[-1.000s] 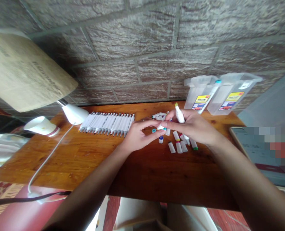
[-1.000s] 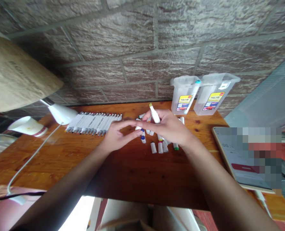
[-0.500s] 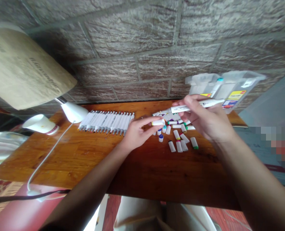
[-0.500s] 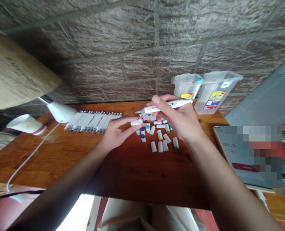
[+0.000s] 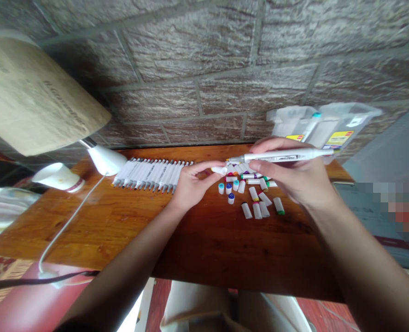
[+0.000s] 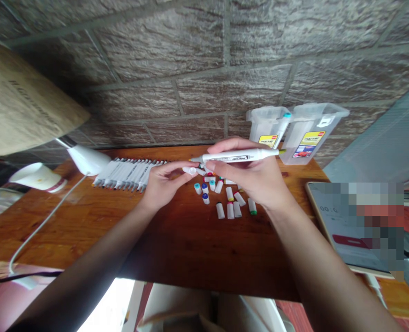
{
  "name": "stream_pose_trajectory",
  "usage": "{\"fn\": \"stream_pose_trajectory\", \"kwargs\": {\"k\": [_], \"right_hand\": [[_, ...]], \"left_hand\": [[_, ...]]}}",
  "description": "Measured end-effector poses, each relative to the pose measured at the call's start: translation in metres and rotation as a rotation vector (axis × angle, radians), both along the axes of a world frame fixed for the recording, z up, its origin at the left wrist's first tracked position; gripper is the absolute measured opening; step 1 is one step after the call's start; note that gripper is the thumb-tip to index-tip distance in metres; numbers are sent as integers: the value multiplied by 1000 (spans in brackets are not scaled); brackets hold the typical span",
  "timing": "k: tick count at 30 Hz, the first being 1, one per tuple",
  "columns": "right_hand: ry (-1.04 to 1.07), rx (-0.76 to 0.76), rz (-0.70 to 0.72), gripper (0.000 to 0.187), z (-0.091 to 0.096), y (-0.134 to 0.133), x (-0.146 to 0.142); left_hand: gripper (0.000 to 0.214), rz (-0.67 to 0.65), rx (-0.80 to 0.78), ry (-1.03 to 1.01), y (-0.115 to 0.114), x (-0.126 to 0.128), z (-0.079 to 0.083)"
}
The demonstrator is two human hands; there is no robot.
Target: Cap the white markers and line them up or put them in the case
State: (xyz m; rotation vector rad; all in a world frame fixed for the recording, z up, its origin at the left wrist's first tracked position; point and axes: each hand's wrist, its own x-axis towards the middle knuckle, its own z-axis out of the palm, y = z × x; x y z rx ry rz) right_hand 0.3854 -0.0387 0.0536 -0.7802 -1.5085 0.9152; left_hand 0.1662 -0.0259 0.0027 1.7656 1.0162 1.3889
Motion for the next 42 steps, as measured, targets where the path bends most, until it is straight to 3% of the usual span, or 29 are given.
{"fn": "stream_pose_trajectory", "kwargs": {"k": [9, 26, 34, 42], "right_hand": [[-245, 182, -218, 30, 0, -7, -10], [-413, 354, -158, 14, -11, -4, -13], [-439, 336, -196, 19, -11, -2, -10], [-502, 393, -241, 24, -5, -6, -12]], "left_hand": [[26, 11, 13, 37, 0, -1, -1], [27, -9, 45, 36, 0, -2, -5], [28, 37, 47, 51, -1, -1, -5], [23, 1, 79, 90, -3, 0, -5]]}}
